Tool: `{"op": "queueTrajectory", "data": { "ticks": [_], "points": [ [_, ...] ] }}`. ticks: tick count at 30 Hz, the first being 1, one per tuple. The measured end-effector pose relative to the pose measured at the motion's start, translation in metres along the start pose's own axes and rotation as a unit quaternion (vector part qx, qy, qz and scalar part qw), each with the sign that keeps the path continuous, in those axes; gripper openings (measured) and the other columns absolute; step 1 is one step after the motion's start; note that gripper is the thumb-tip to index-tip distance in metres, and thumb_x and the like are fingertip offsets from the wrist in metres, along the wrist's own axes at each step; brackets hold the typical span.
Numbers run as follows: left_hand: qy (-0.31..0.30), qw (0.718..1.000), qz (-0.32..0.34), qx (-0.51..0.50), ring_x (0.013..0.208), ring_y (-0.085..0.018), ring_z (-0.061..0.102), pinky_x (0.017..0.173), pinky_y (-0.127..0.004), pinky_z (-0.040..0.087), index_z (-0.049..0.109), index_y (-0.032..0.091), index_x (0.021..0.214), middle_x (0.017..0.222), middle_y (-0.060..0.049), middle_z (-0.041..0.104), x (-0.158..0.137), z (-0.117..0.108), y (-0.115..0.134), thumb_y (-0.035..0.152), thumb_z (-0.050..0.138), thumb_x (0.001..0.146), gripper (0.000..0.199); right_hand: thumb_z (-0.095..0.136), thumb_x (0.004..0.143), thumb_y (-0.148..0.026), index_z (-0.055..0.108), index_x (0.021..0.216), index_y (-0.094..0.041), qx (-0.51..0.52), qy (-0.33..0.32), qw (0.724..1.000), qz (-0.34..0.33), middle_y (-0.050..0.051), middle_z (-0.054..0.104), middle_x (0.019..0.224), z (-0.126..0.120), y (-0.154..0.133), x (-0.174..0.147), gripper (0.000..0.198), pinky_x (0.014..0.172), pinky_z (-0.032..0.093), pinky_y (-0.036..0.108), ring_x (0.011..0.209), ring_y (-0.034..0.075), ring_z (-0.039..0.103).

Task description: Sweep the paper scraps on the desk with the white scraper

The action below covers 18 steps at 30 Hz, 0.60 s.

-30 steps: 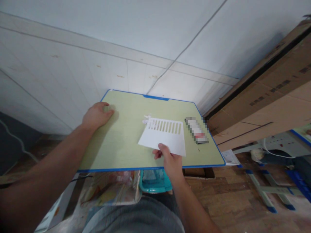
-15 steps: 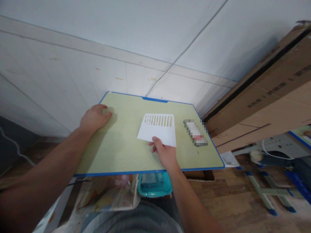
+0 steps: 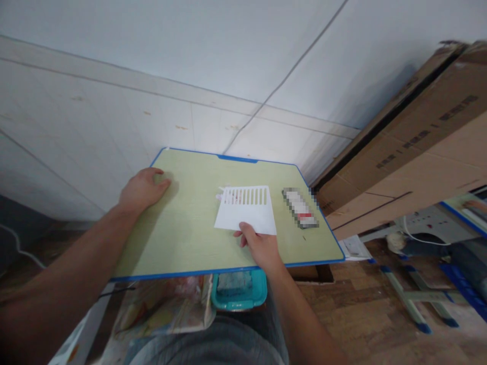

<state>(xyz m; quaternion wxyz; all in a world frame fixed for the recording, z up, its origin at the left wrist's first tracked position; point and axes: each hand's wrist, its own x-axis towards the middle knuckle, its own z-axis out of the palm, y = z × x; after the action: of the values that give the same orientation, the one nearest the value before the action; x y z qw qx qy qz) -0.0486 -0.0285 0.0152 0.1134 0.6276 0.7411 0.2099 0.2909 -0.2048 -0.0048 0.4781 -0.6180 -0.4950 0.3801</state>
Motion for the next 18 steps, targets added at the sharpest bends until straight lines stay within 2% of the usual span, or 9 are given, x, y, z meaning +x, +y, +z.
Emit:
{"op": "queueTrajectory", "data": {
  "ticks": [7,13,18],
  "points": [
    [0.007,1.0,-0.001,0.012,0.16,-0.045,0.068,0.137,-0.057,0.054,0.075,0.018,0.158,0.177,-0.022,0.069,0.001,0.001,-0.002,0.05,0.059,0.108,0.062,0.083,0.088,-0.07,0.08,0.078,-0.025,0.059,-0.02,0.998,0.002,0.011,0.088,0.08,0.02,-0.009,0.012,0.046,0.061,0.06,0.036,0.057,0.022,0.069],
    [-0.001,1.0,-0.005,0.008,0.164,-0.044,0.066,0.137,-0.056,0.053,0.075,0.019,0.156,0.178,-0.023,0.068,0.002,0.001,-0.002,0.05,0.059,0.109,0.059,0.077,0.092,-0.066,0.077,0.073,-0.027,0.007,-0.028,1.0,-0.012,0.006,0.079,0.065,0.017,-0.01,0.013,0.044,0.073,0.066,0.038,0.06,0.024,0.073],
    [-0.002,1.0,-0.008,0.017,0.165,-0.043,0.065,0.139,-0.054,0.052,0.074,0.02,0.157,0.18,-0.02,0.068,0.0,-0.003,0.002,0.049,0.059,0.111,0.056,0.078,0.091,-0.065,0.078,0.073,-0.027,0.008,-0.024,1.0,-0.01,0.008,0.083,0.071,0.012,-0.008,0.008,0.042,0.069,0.066,0.038,0.06,0.024,0.072]
  ]
}}
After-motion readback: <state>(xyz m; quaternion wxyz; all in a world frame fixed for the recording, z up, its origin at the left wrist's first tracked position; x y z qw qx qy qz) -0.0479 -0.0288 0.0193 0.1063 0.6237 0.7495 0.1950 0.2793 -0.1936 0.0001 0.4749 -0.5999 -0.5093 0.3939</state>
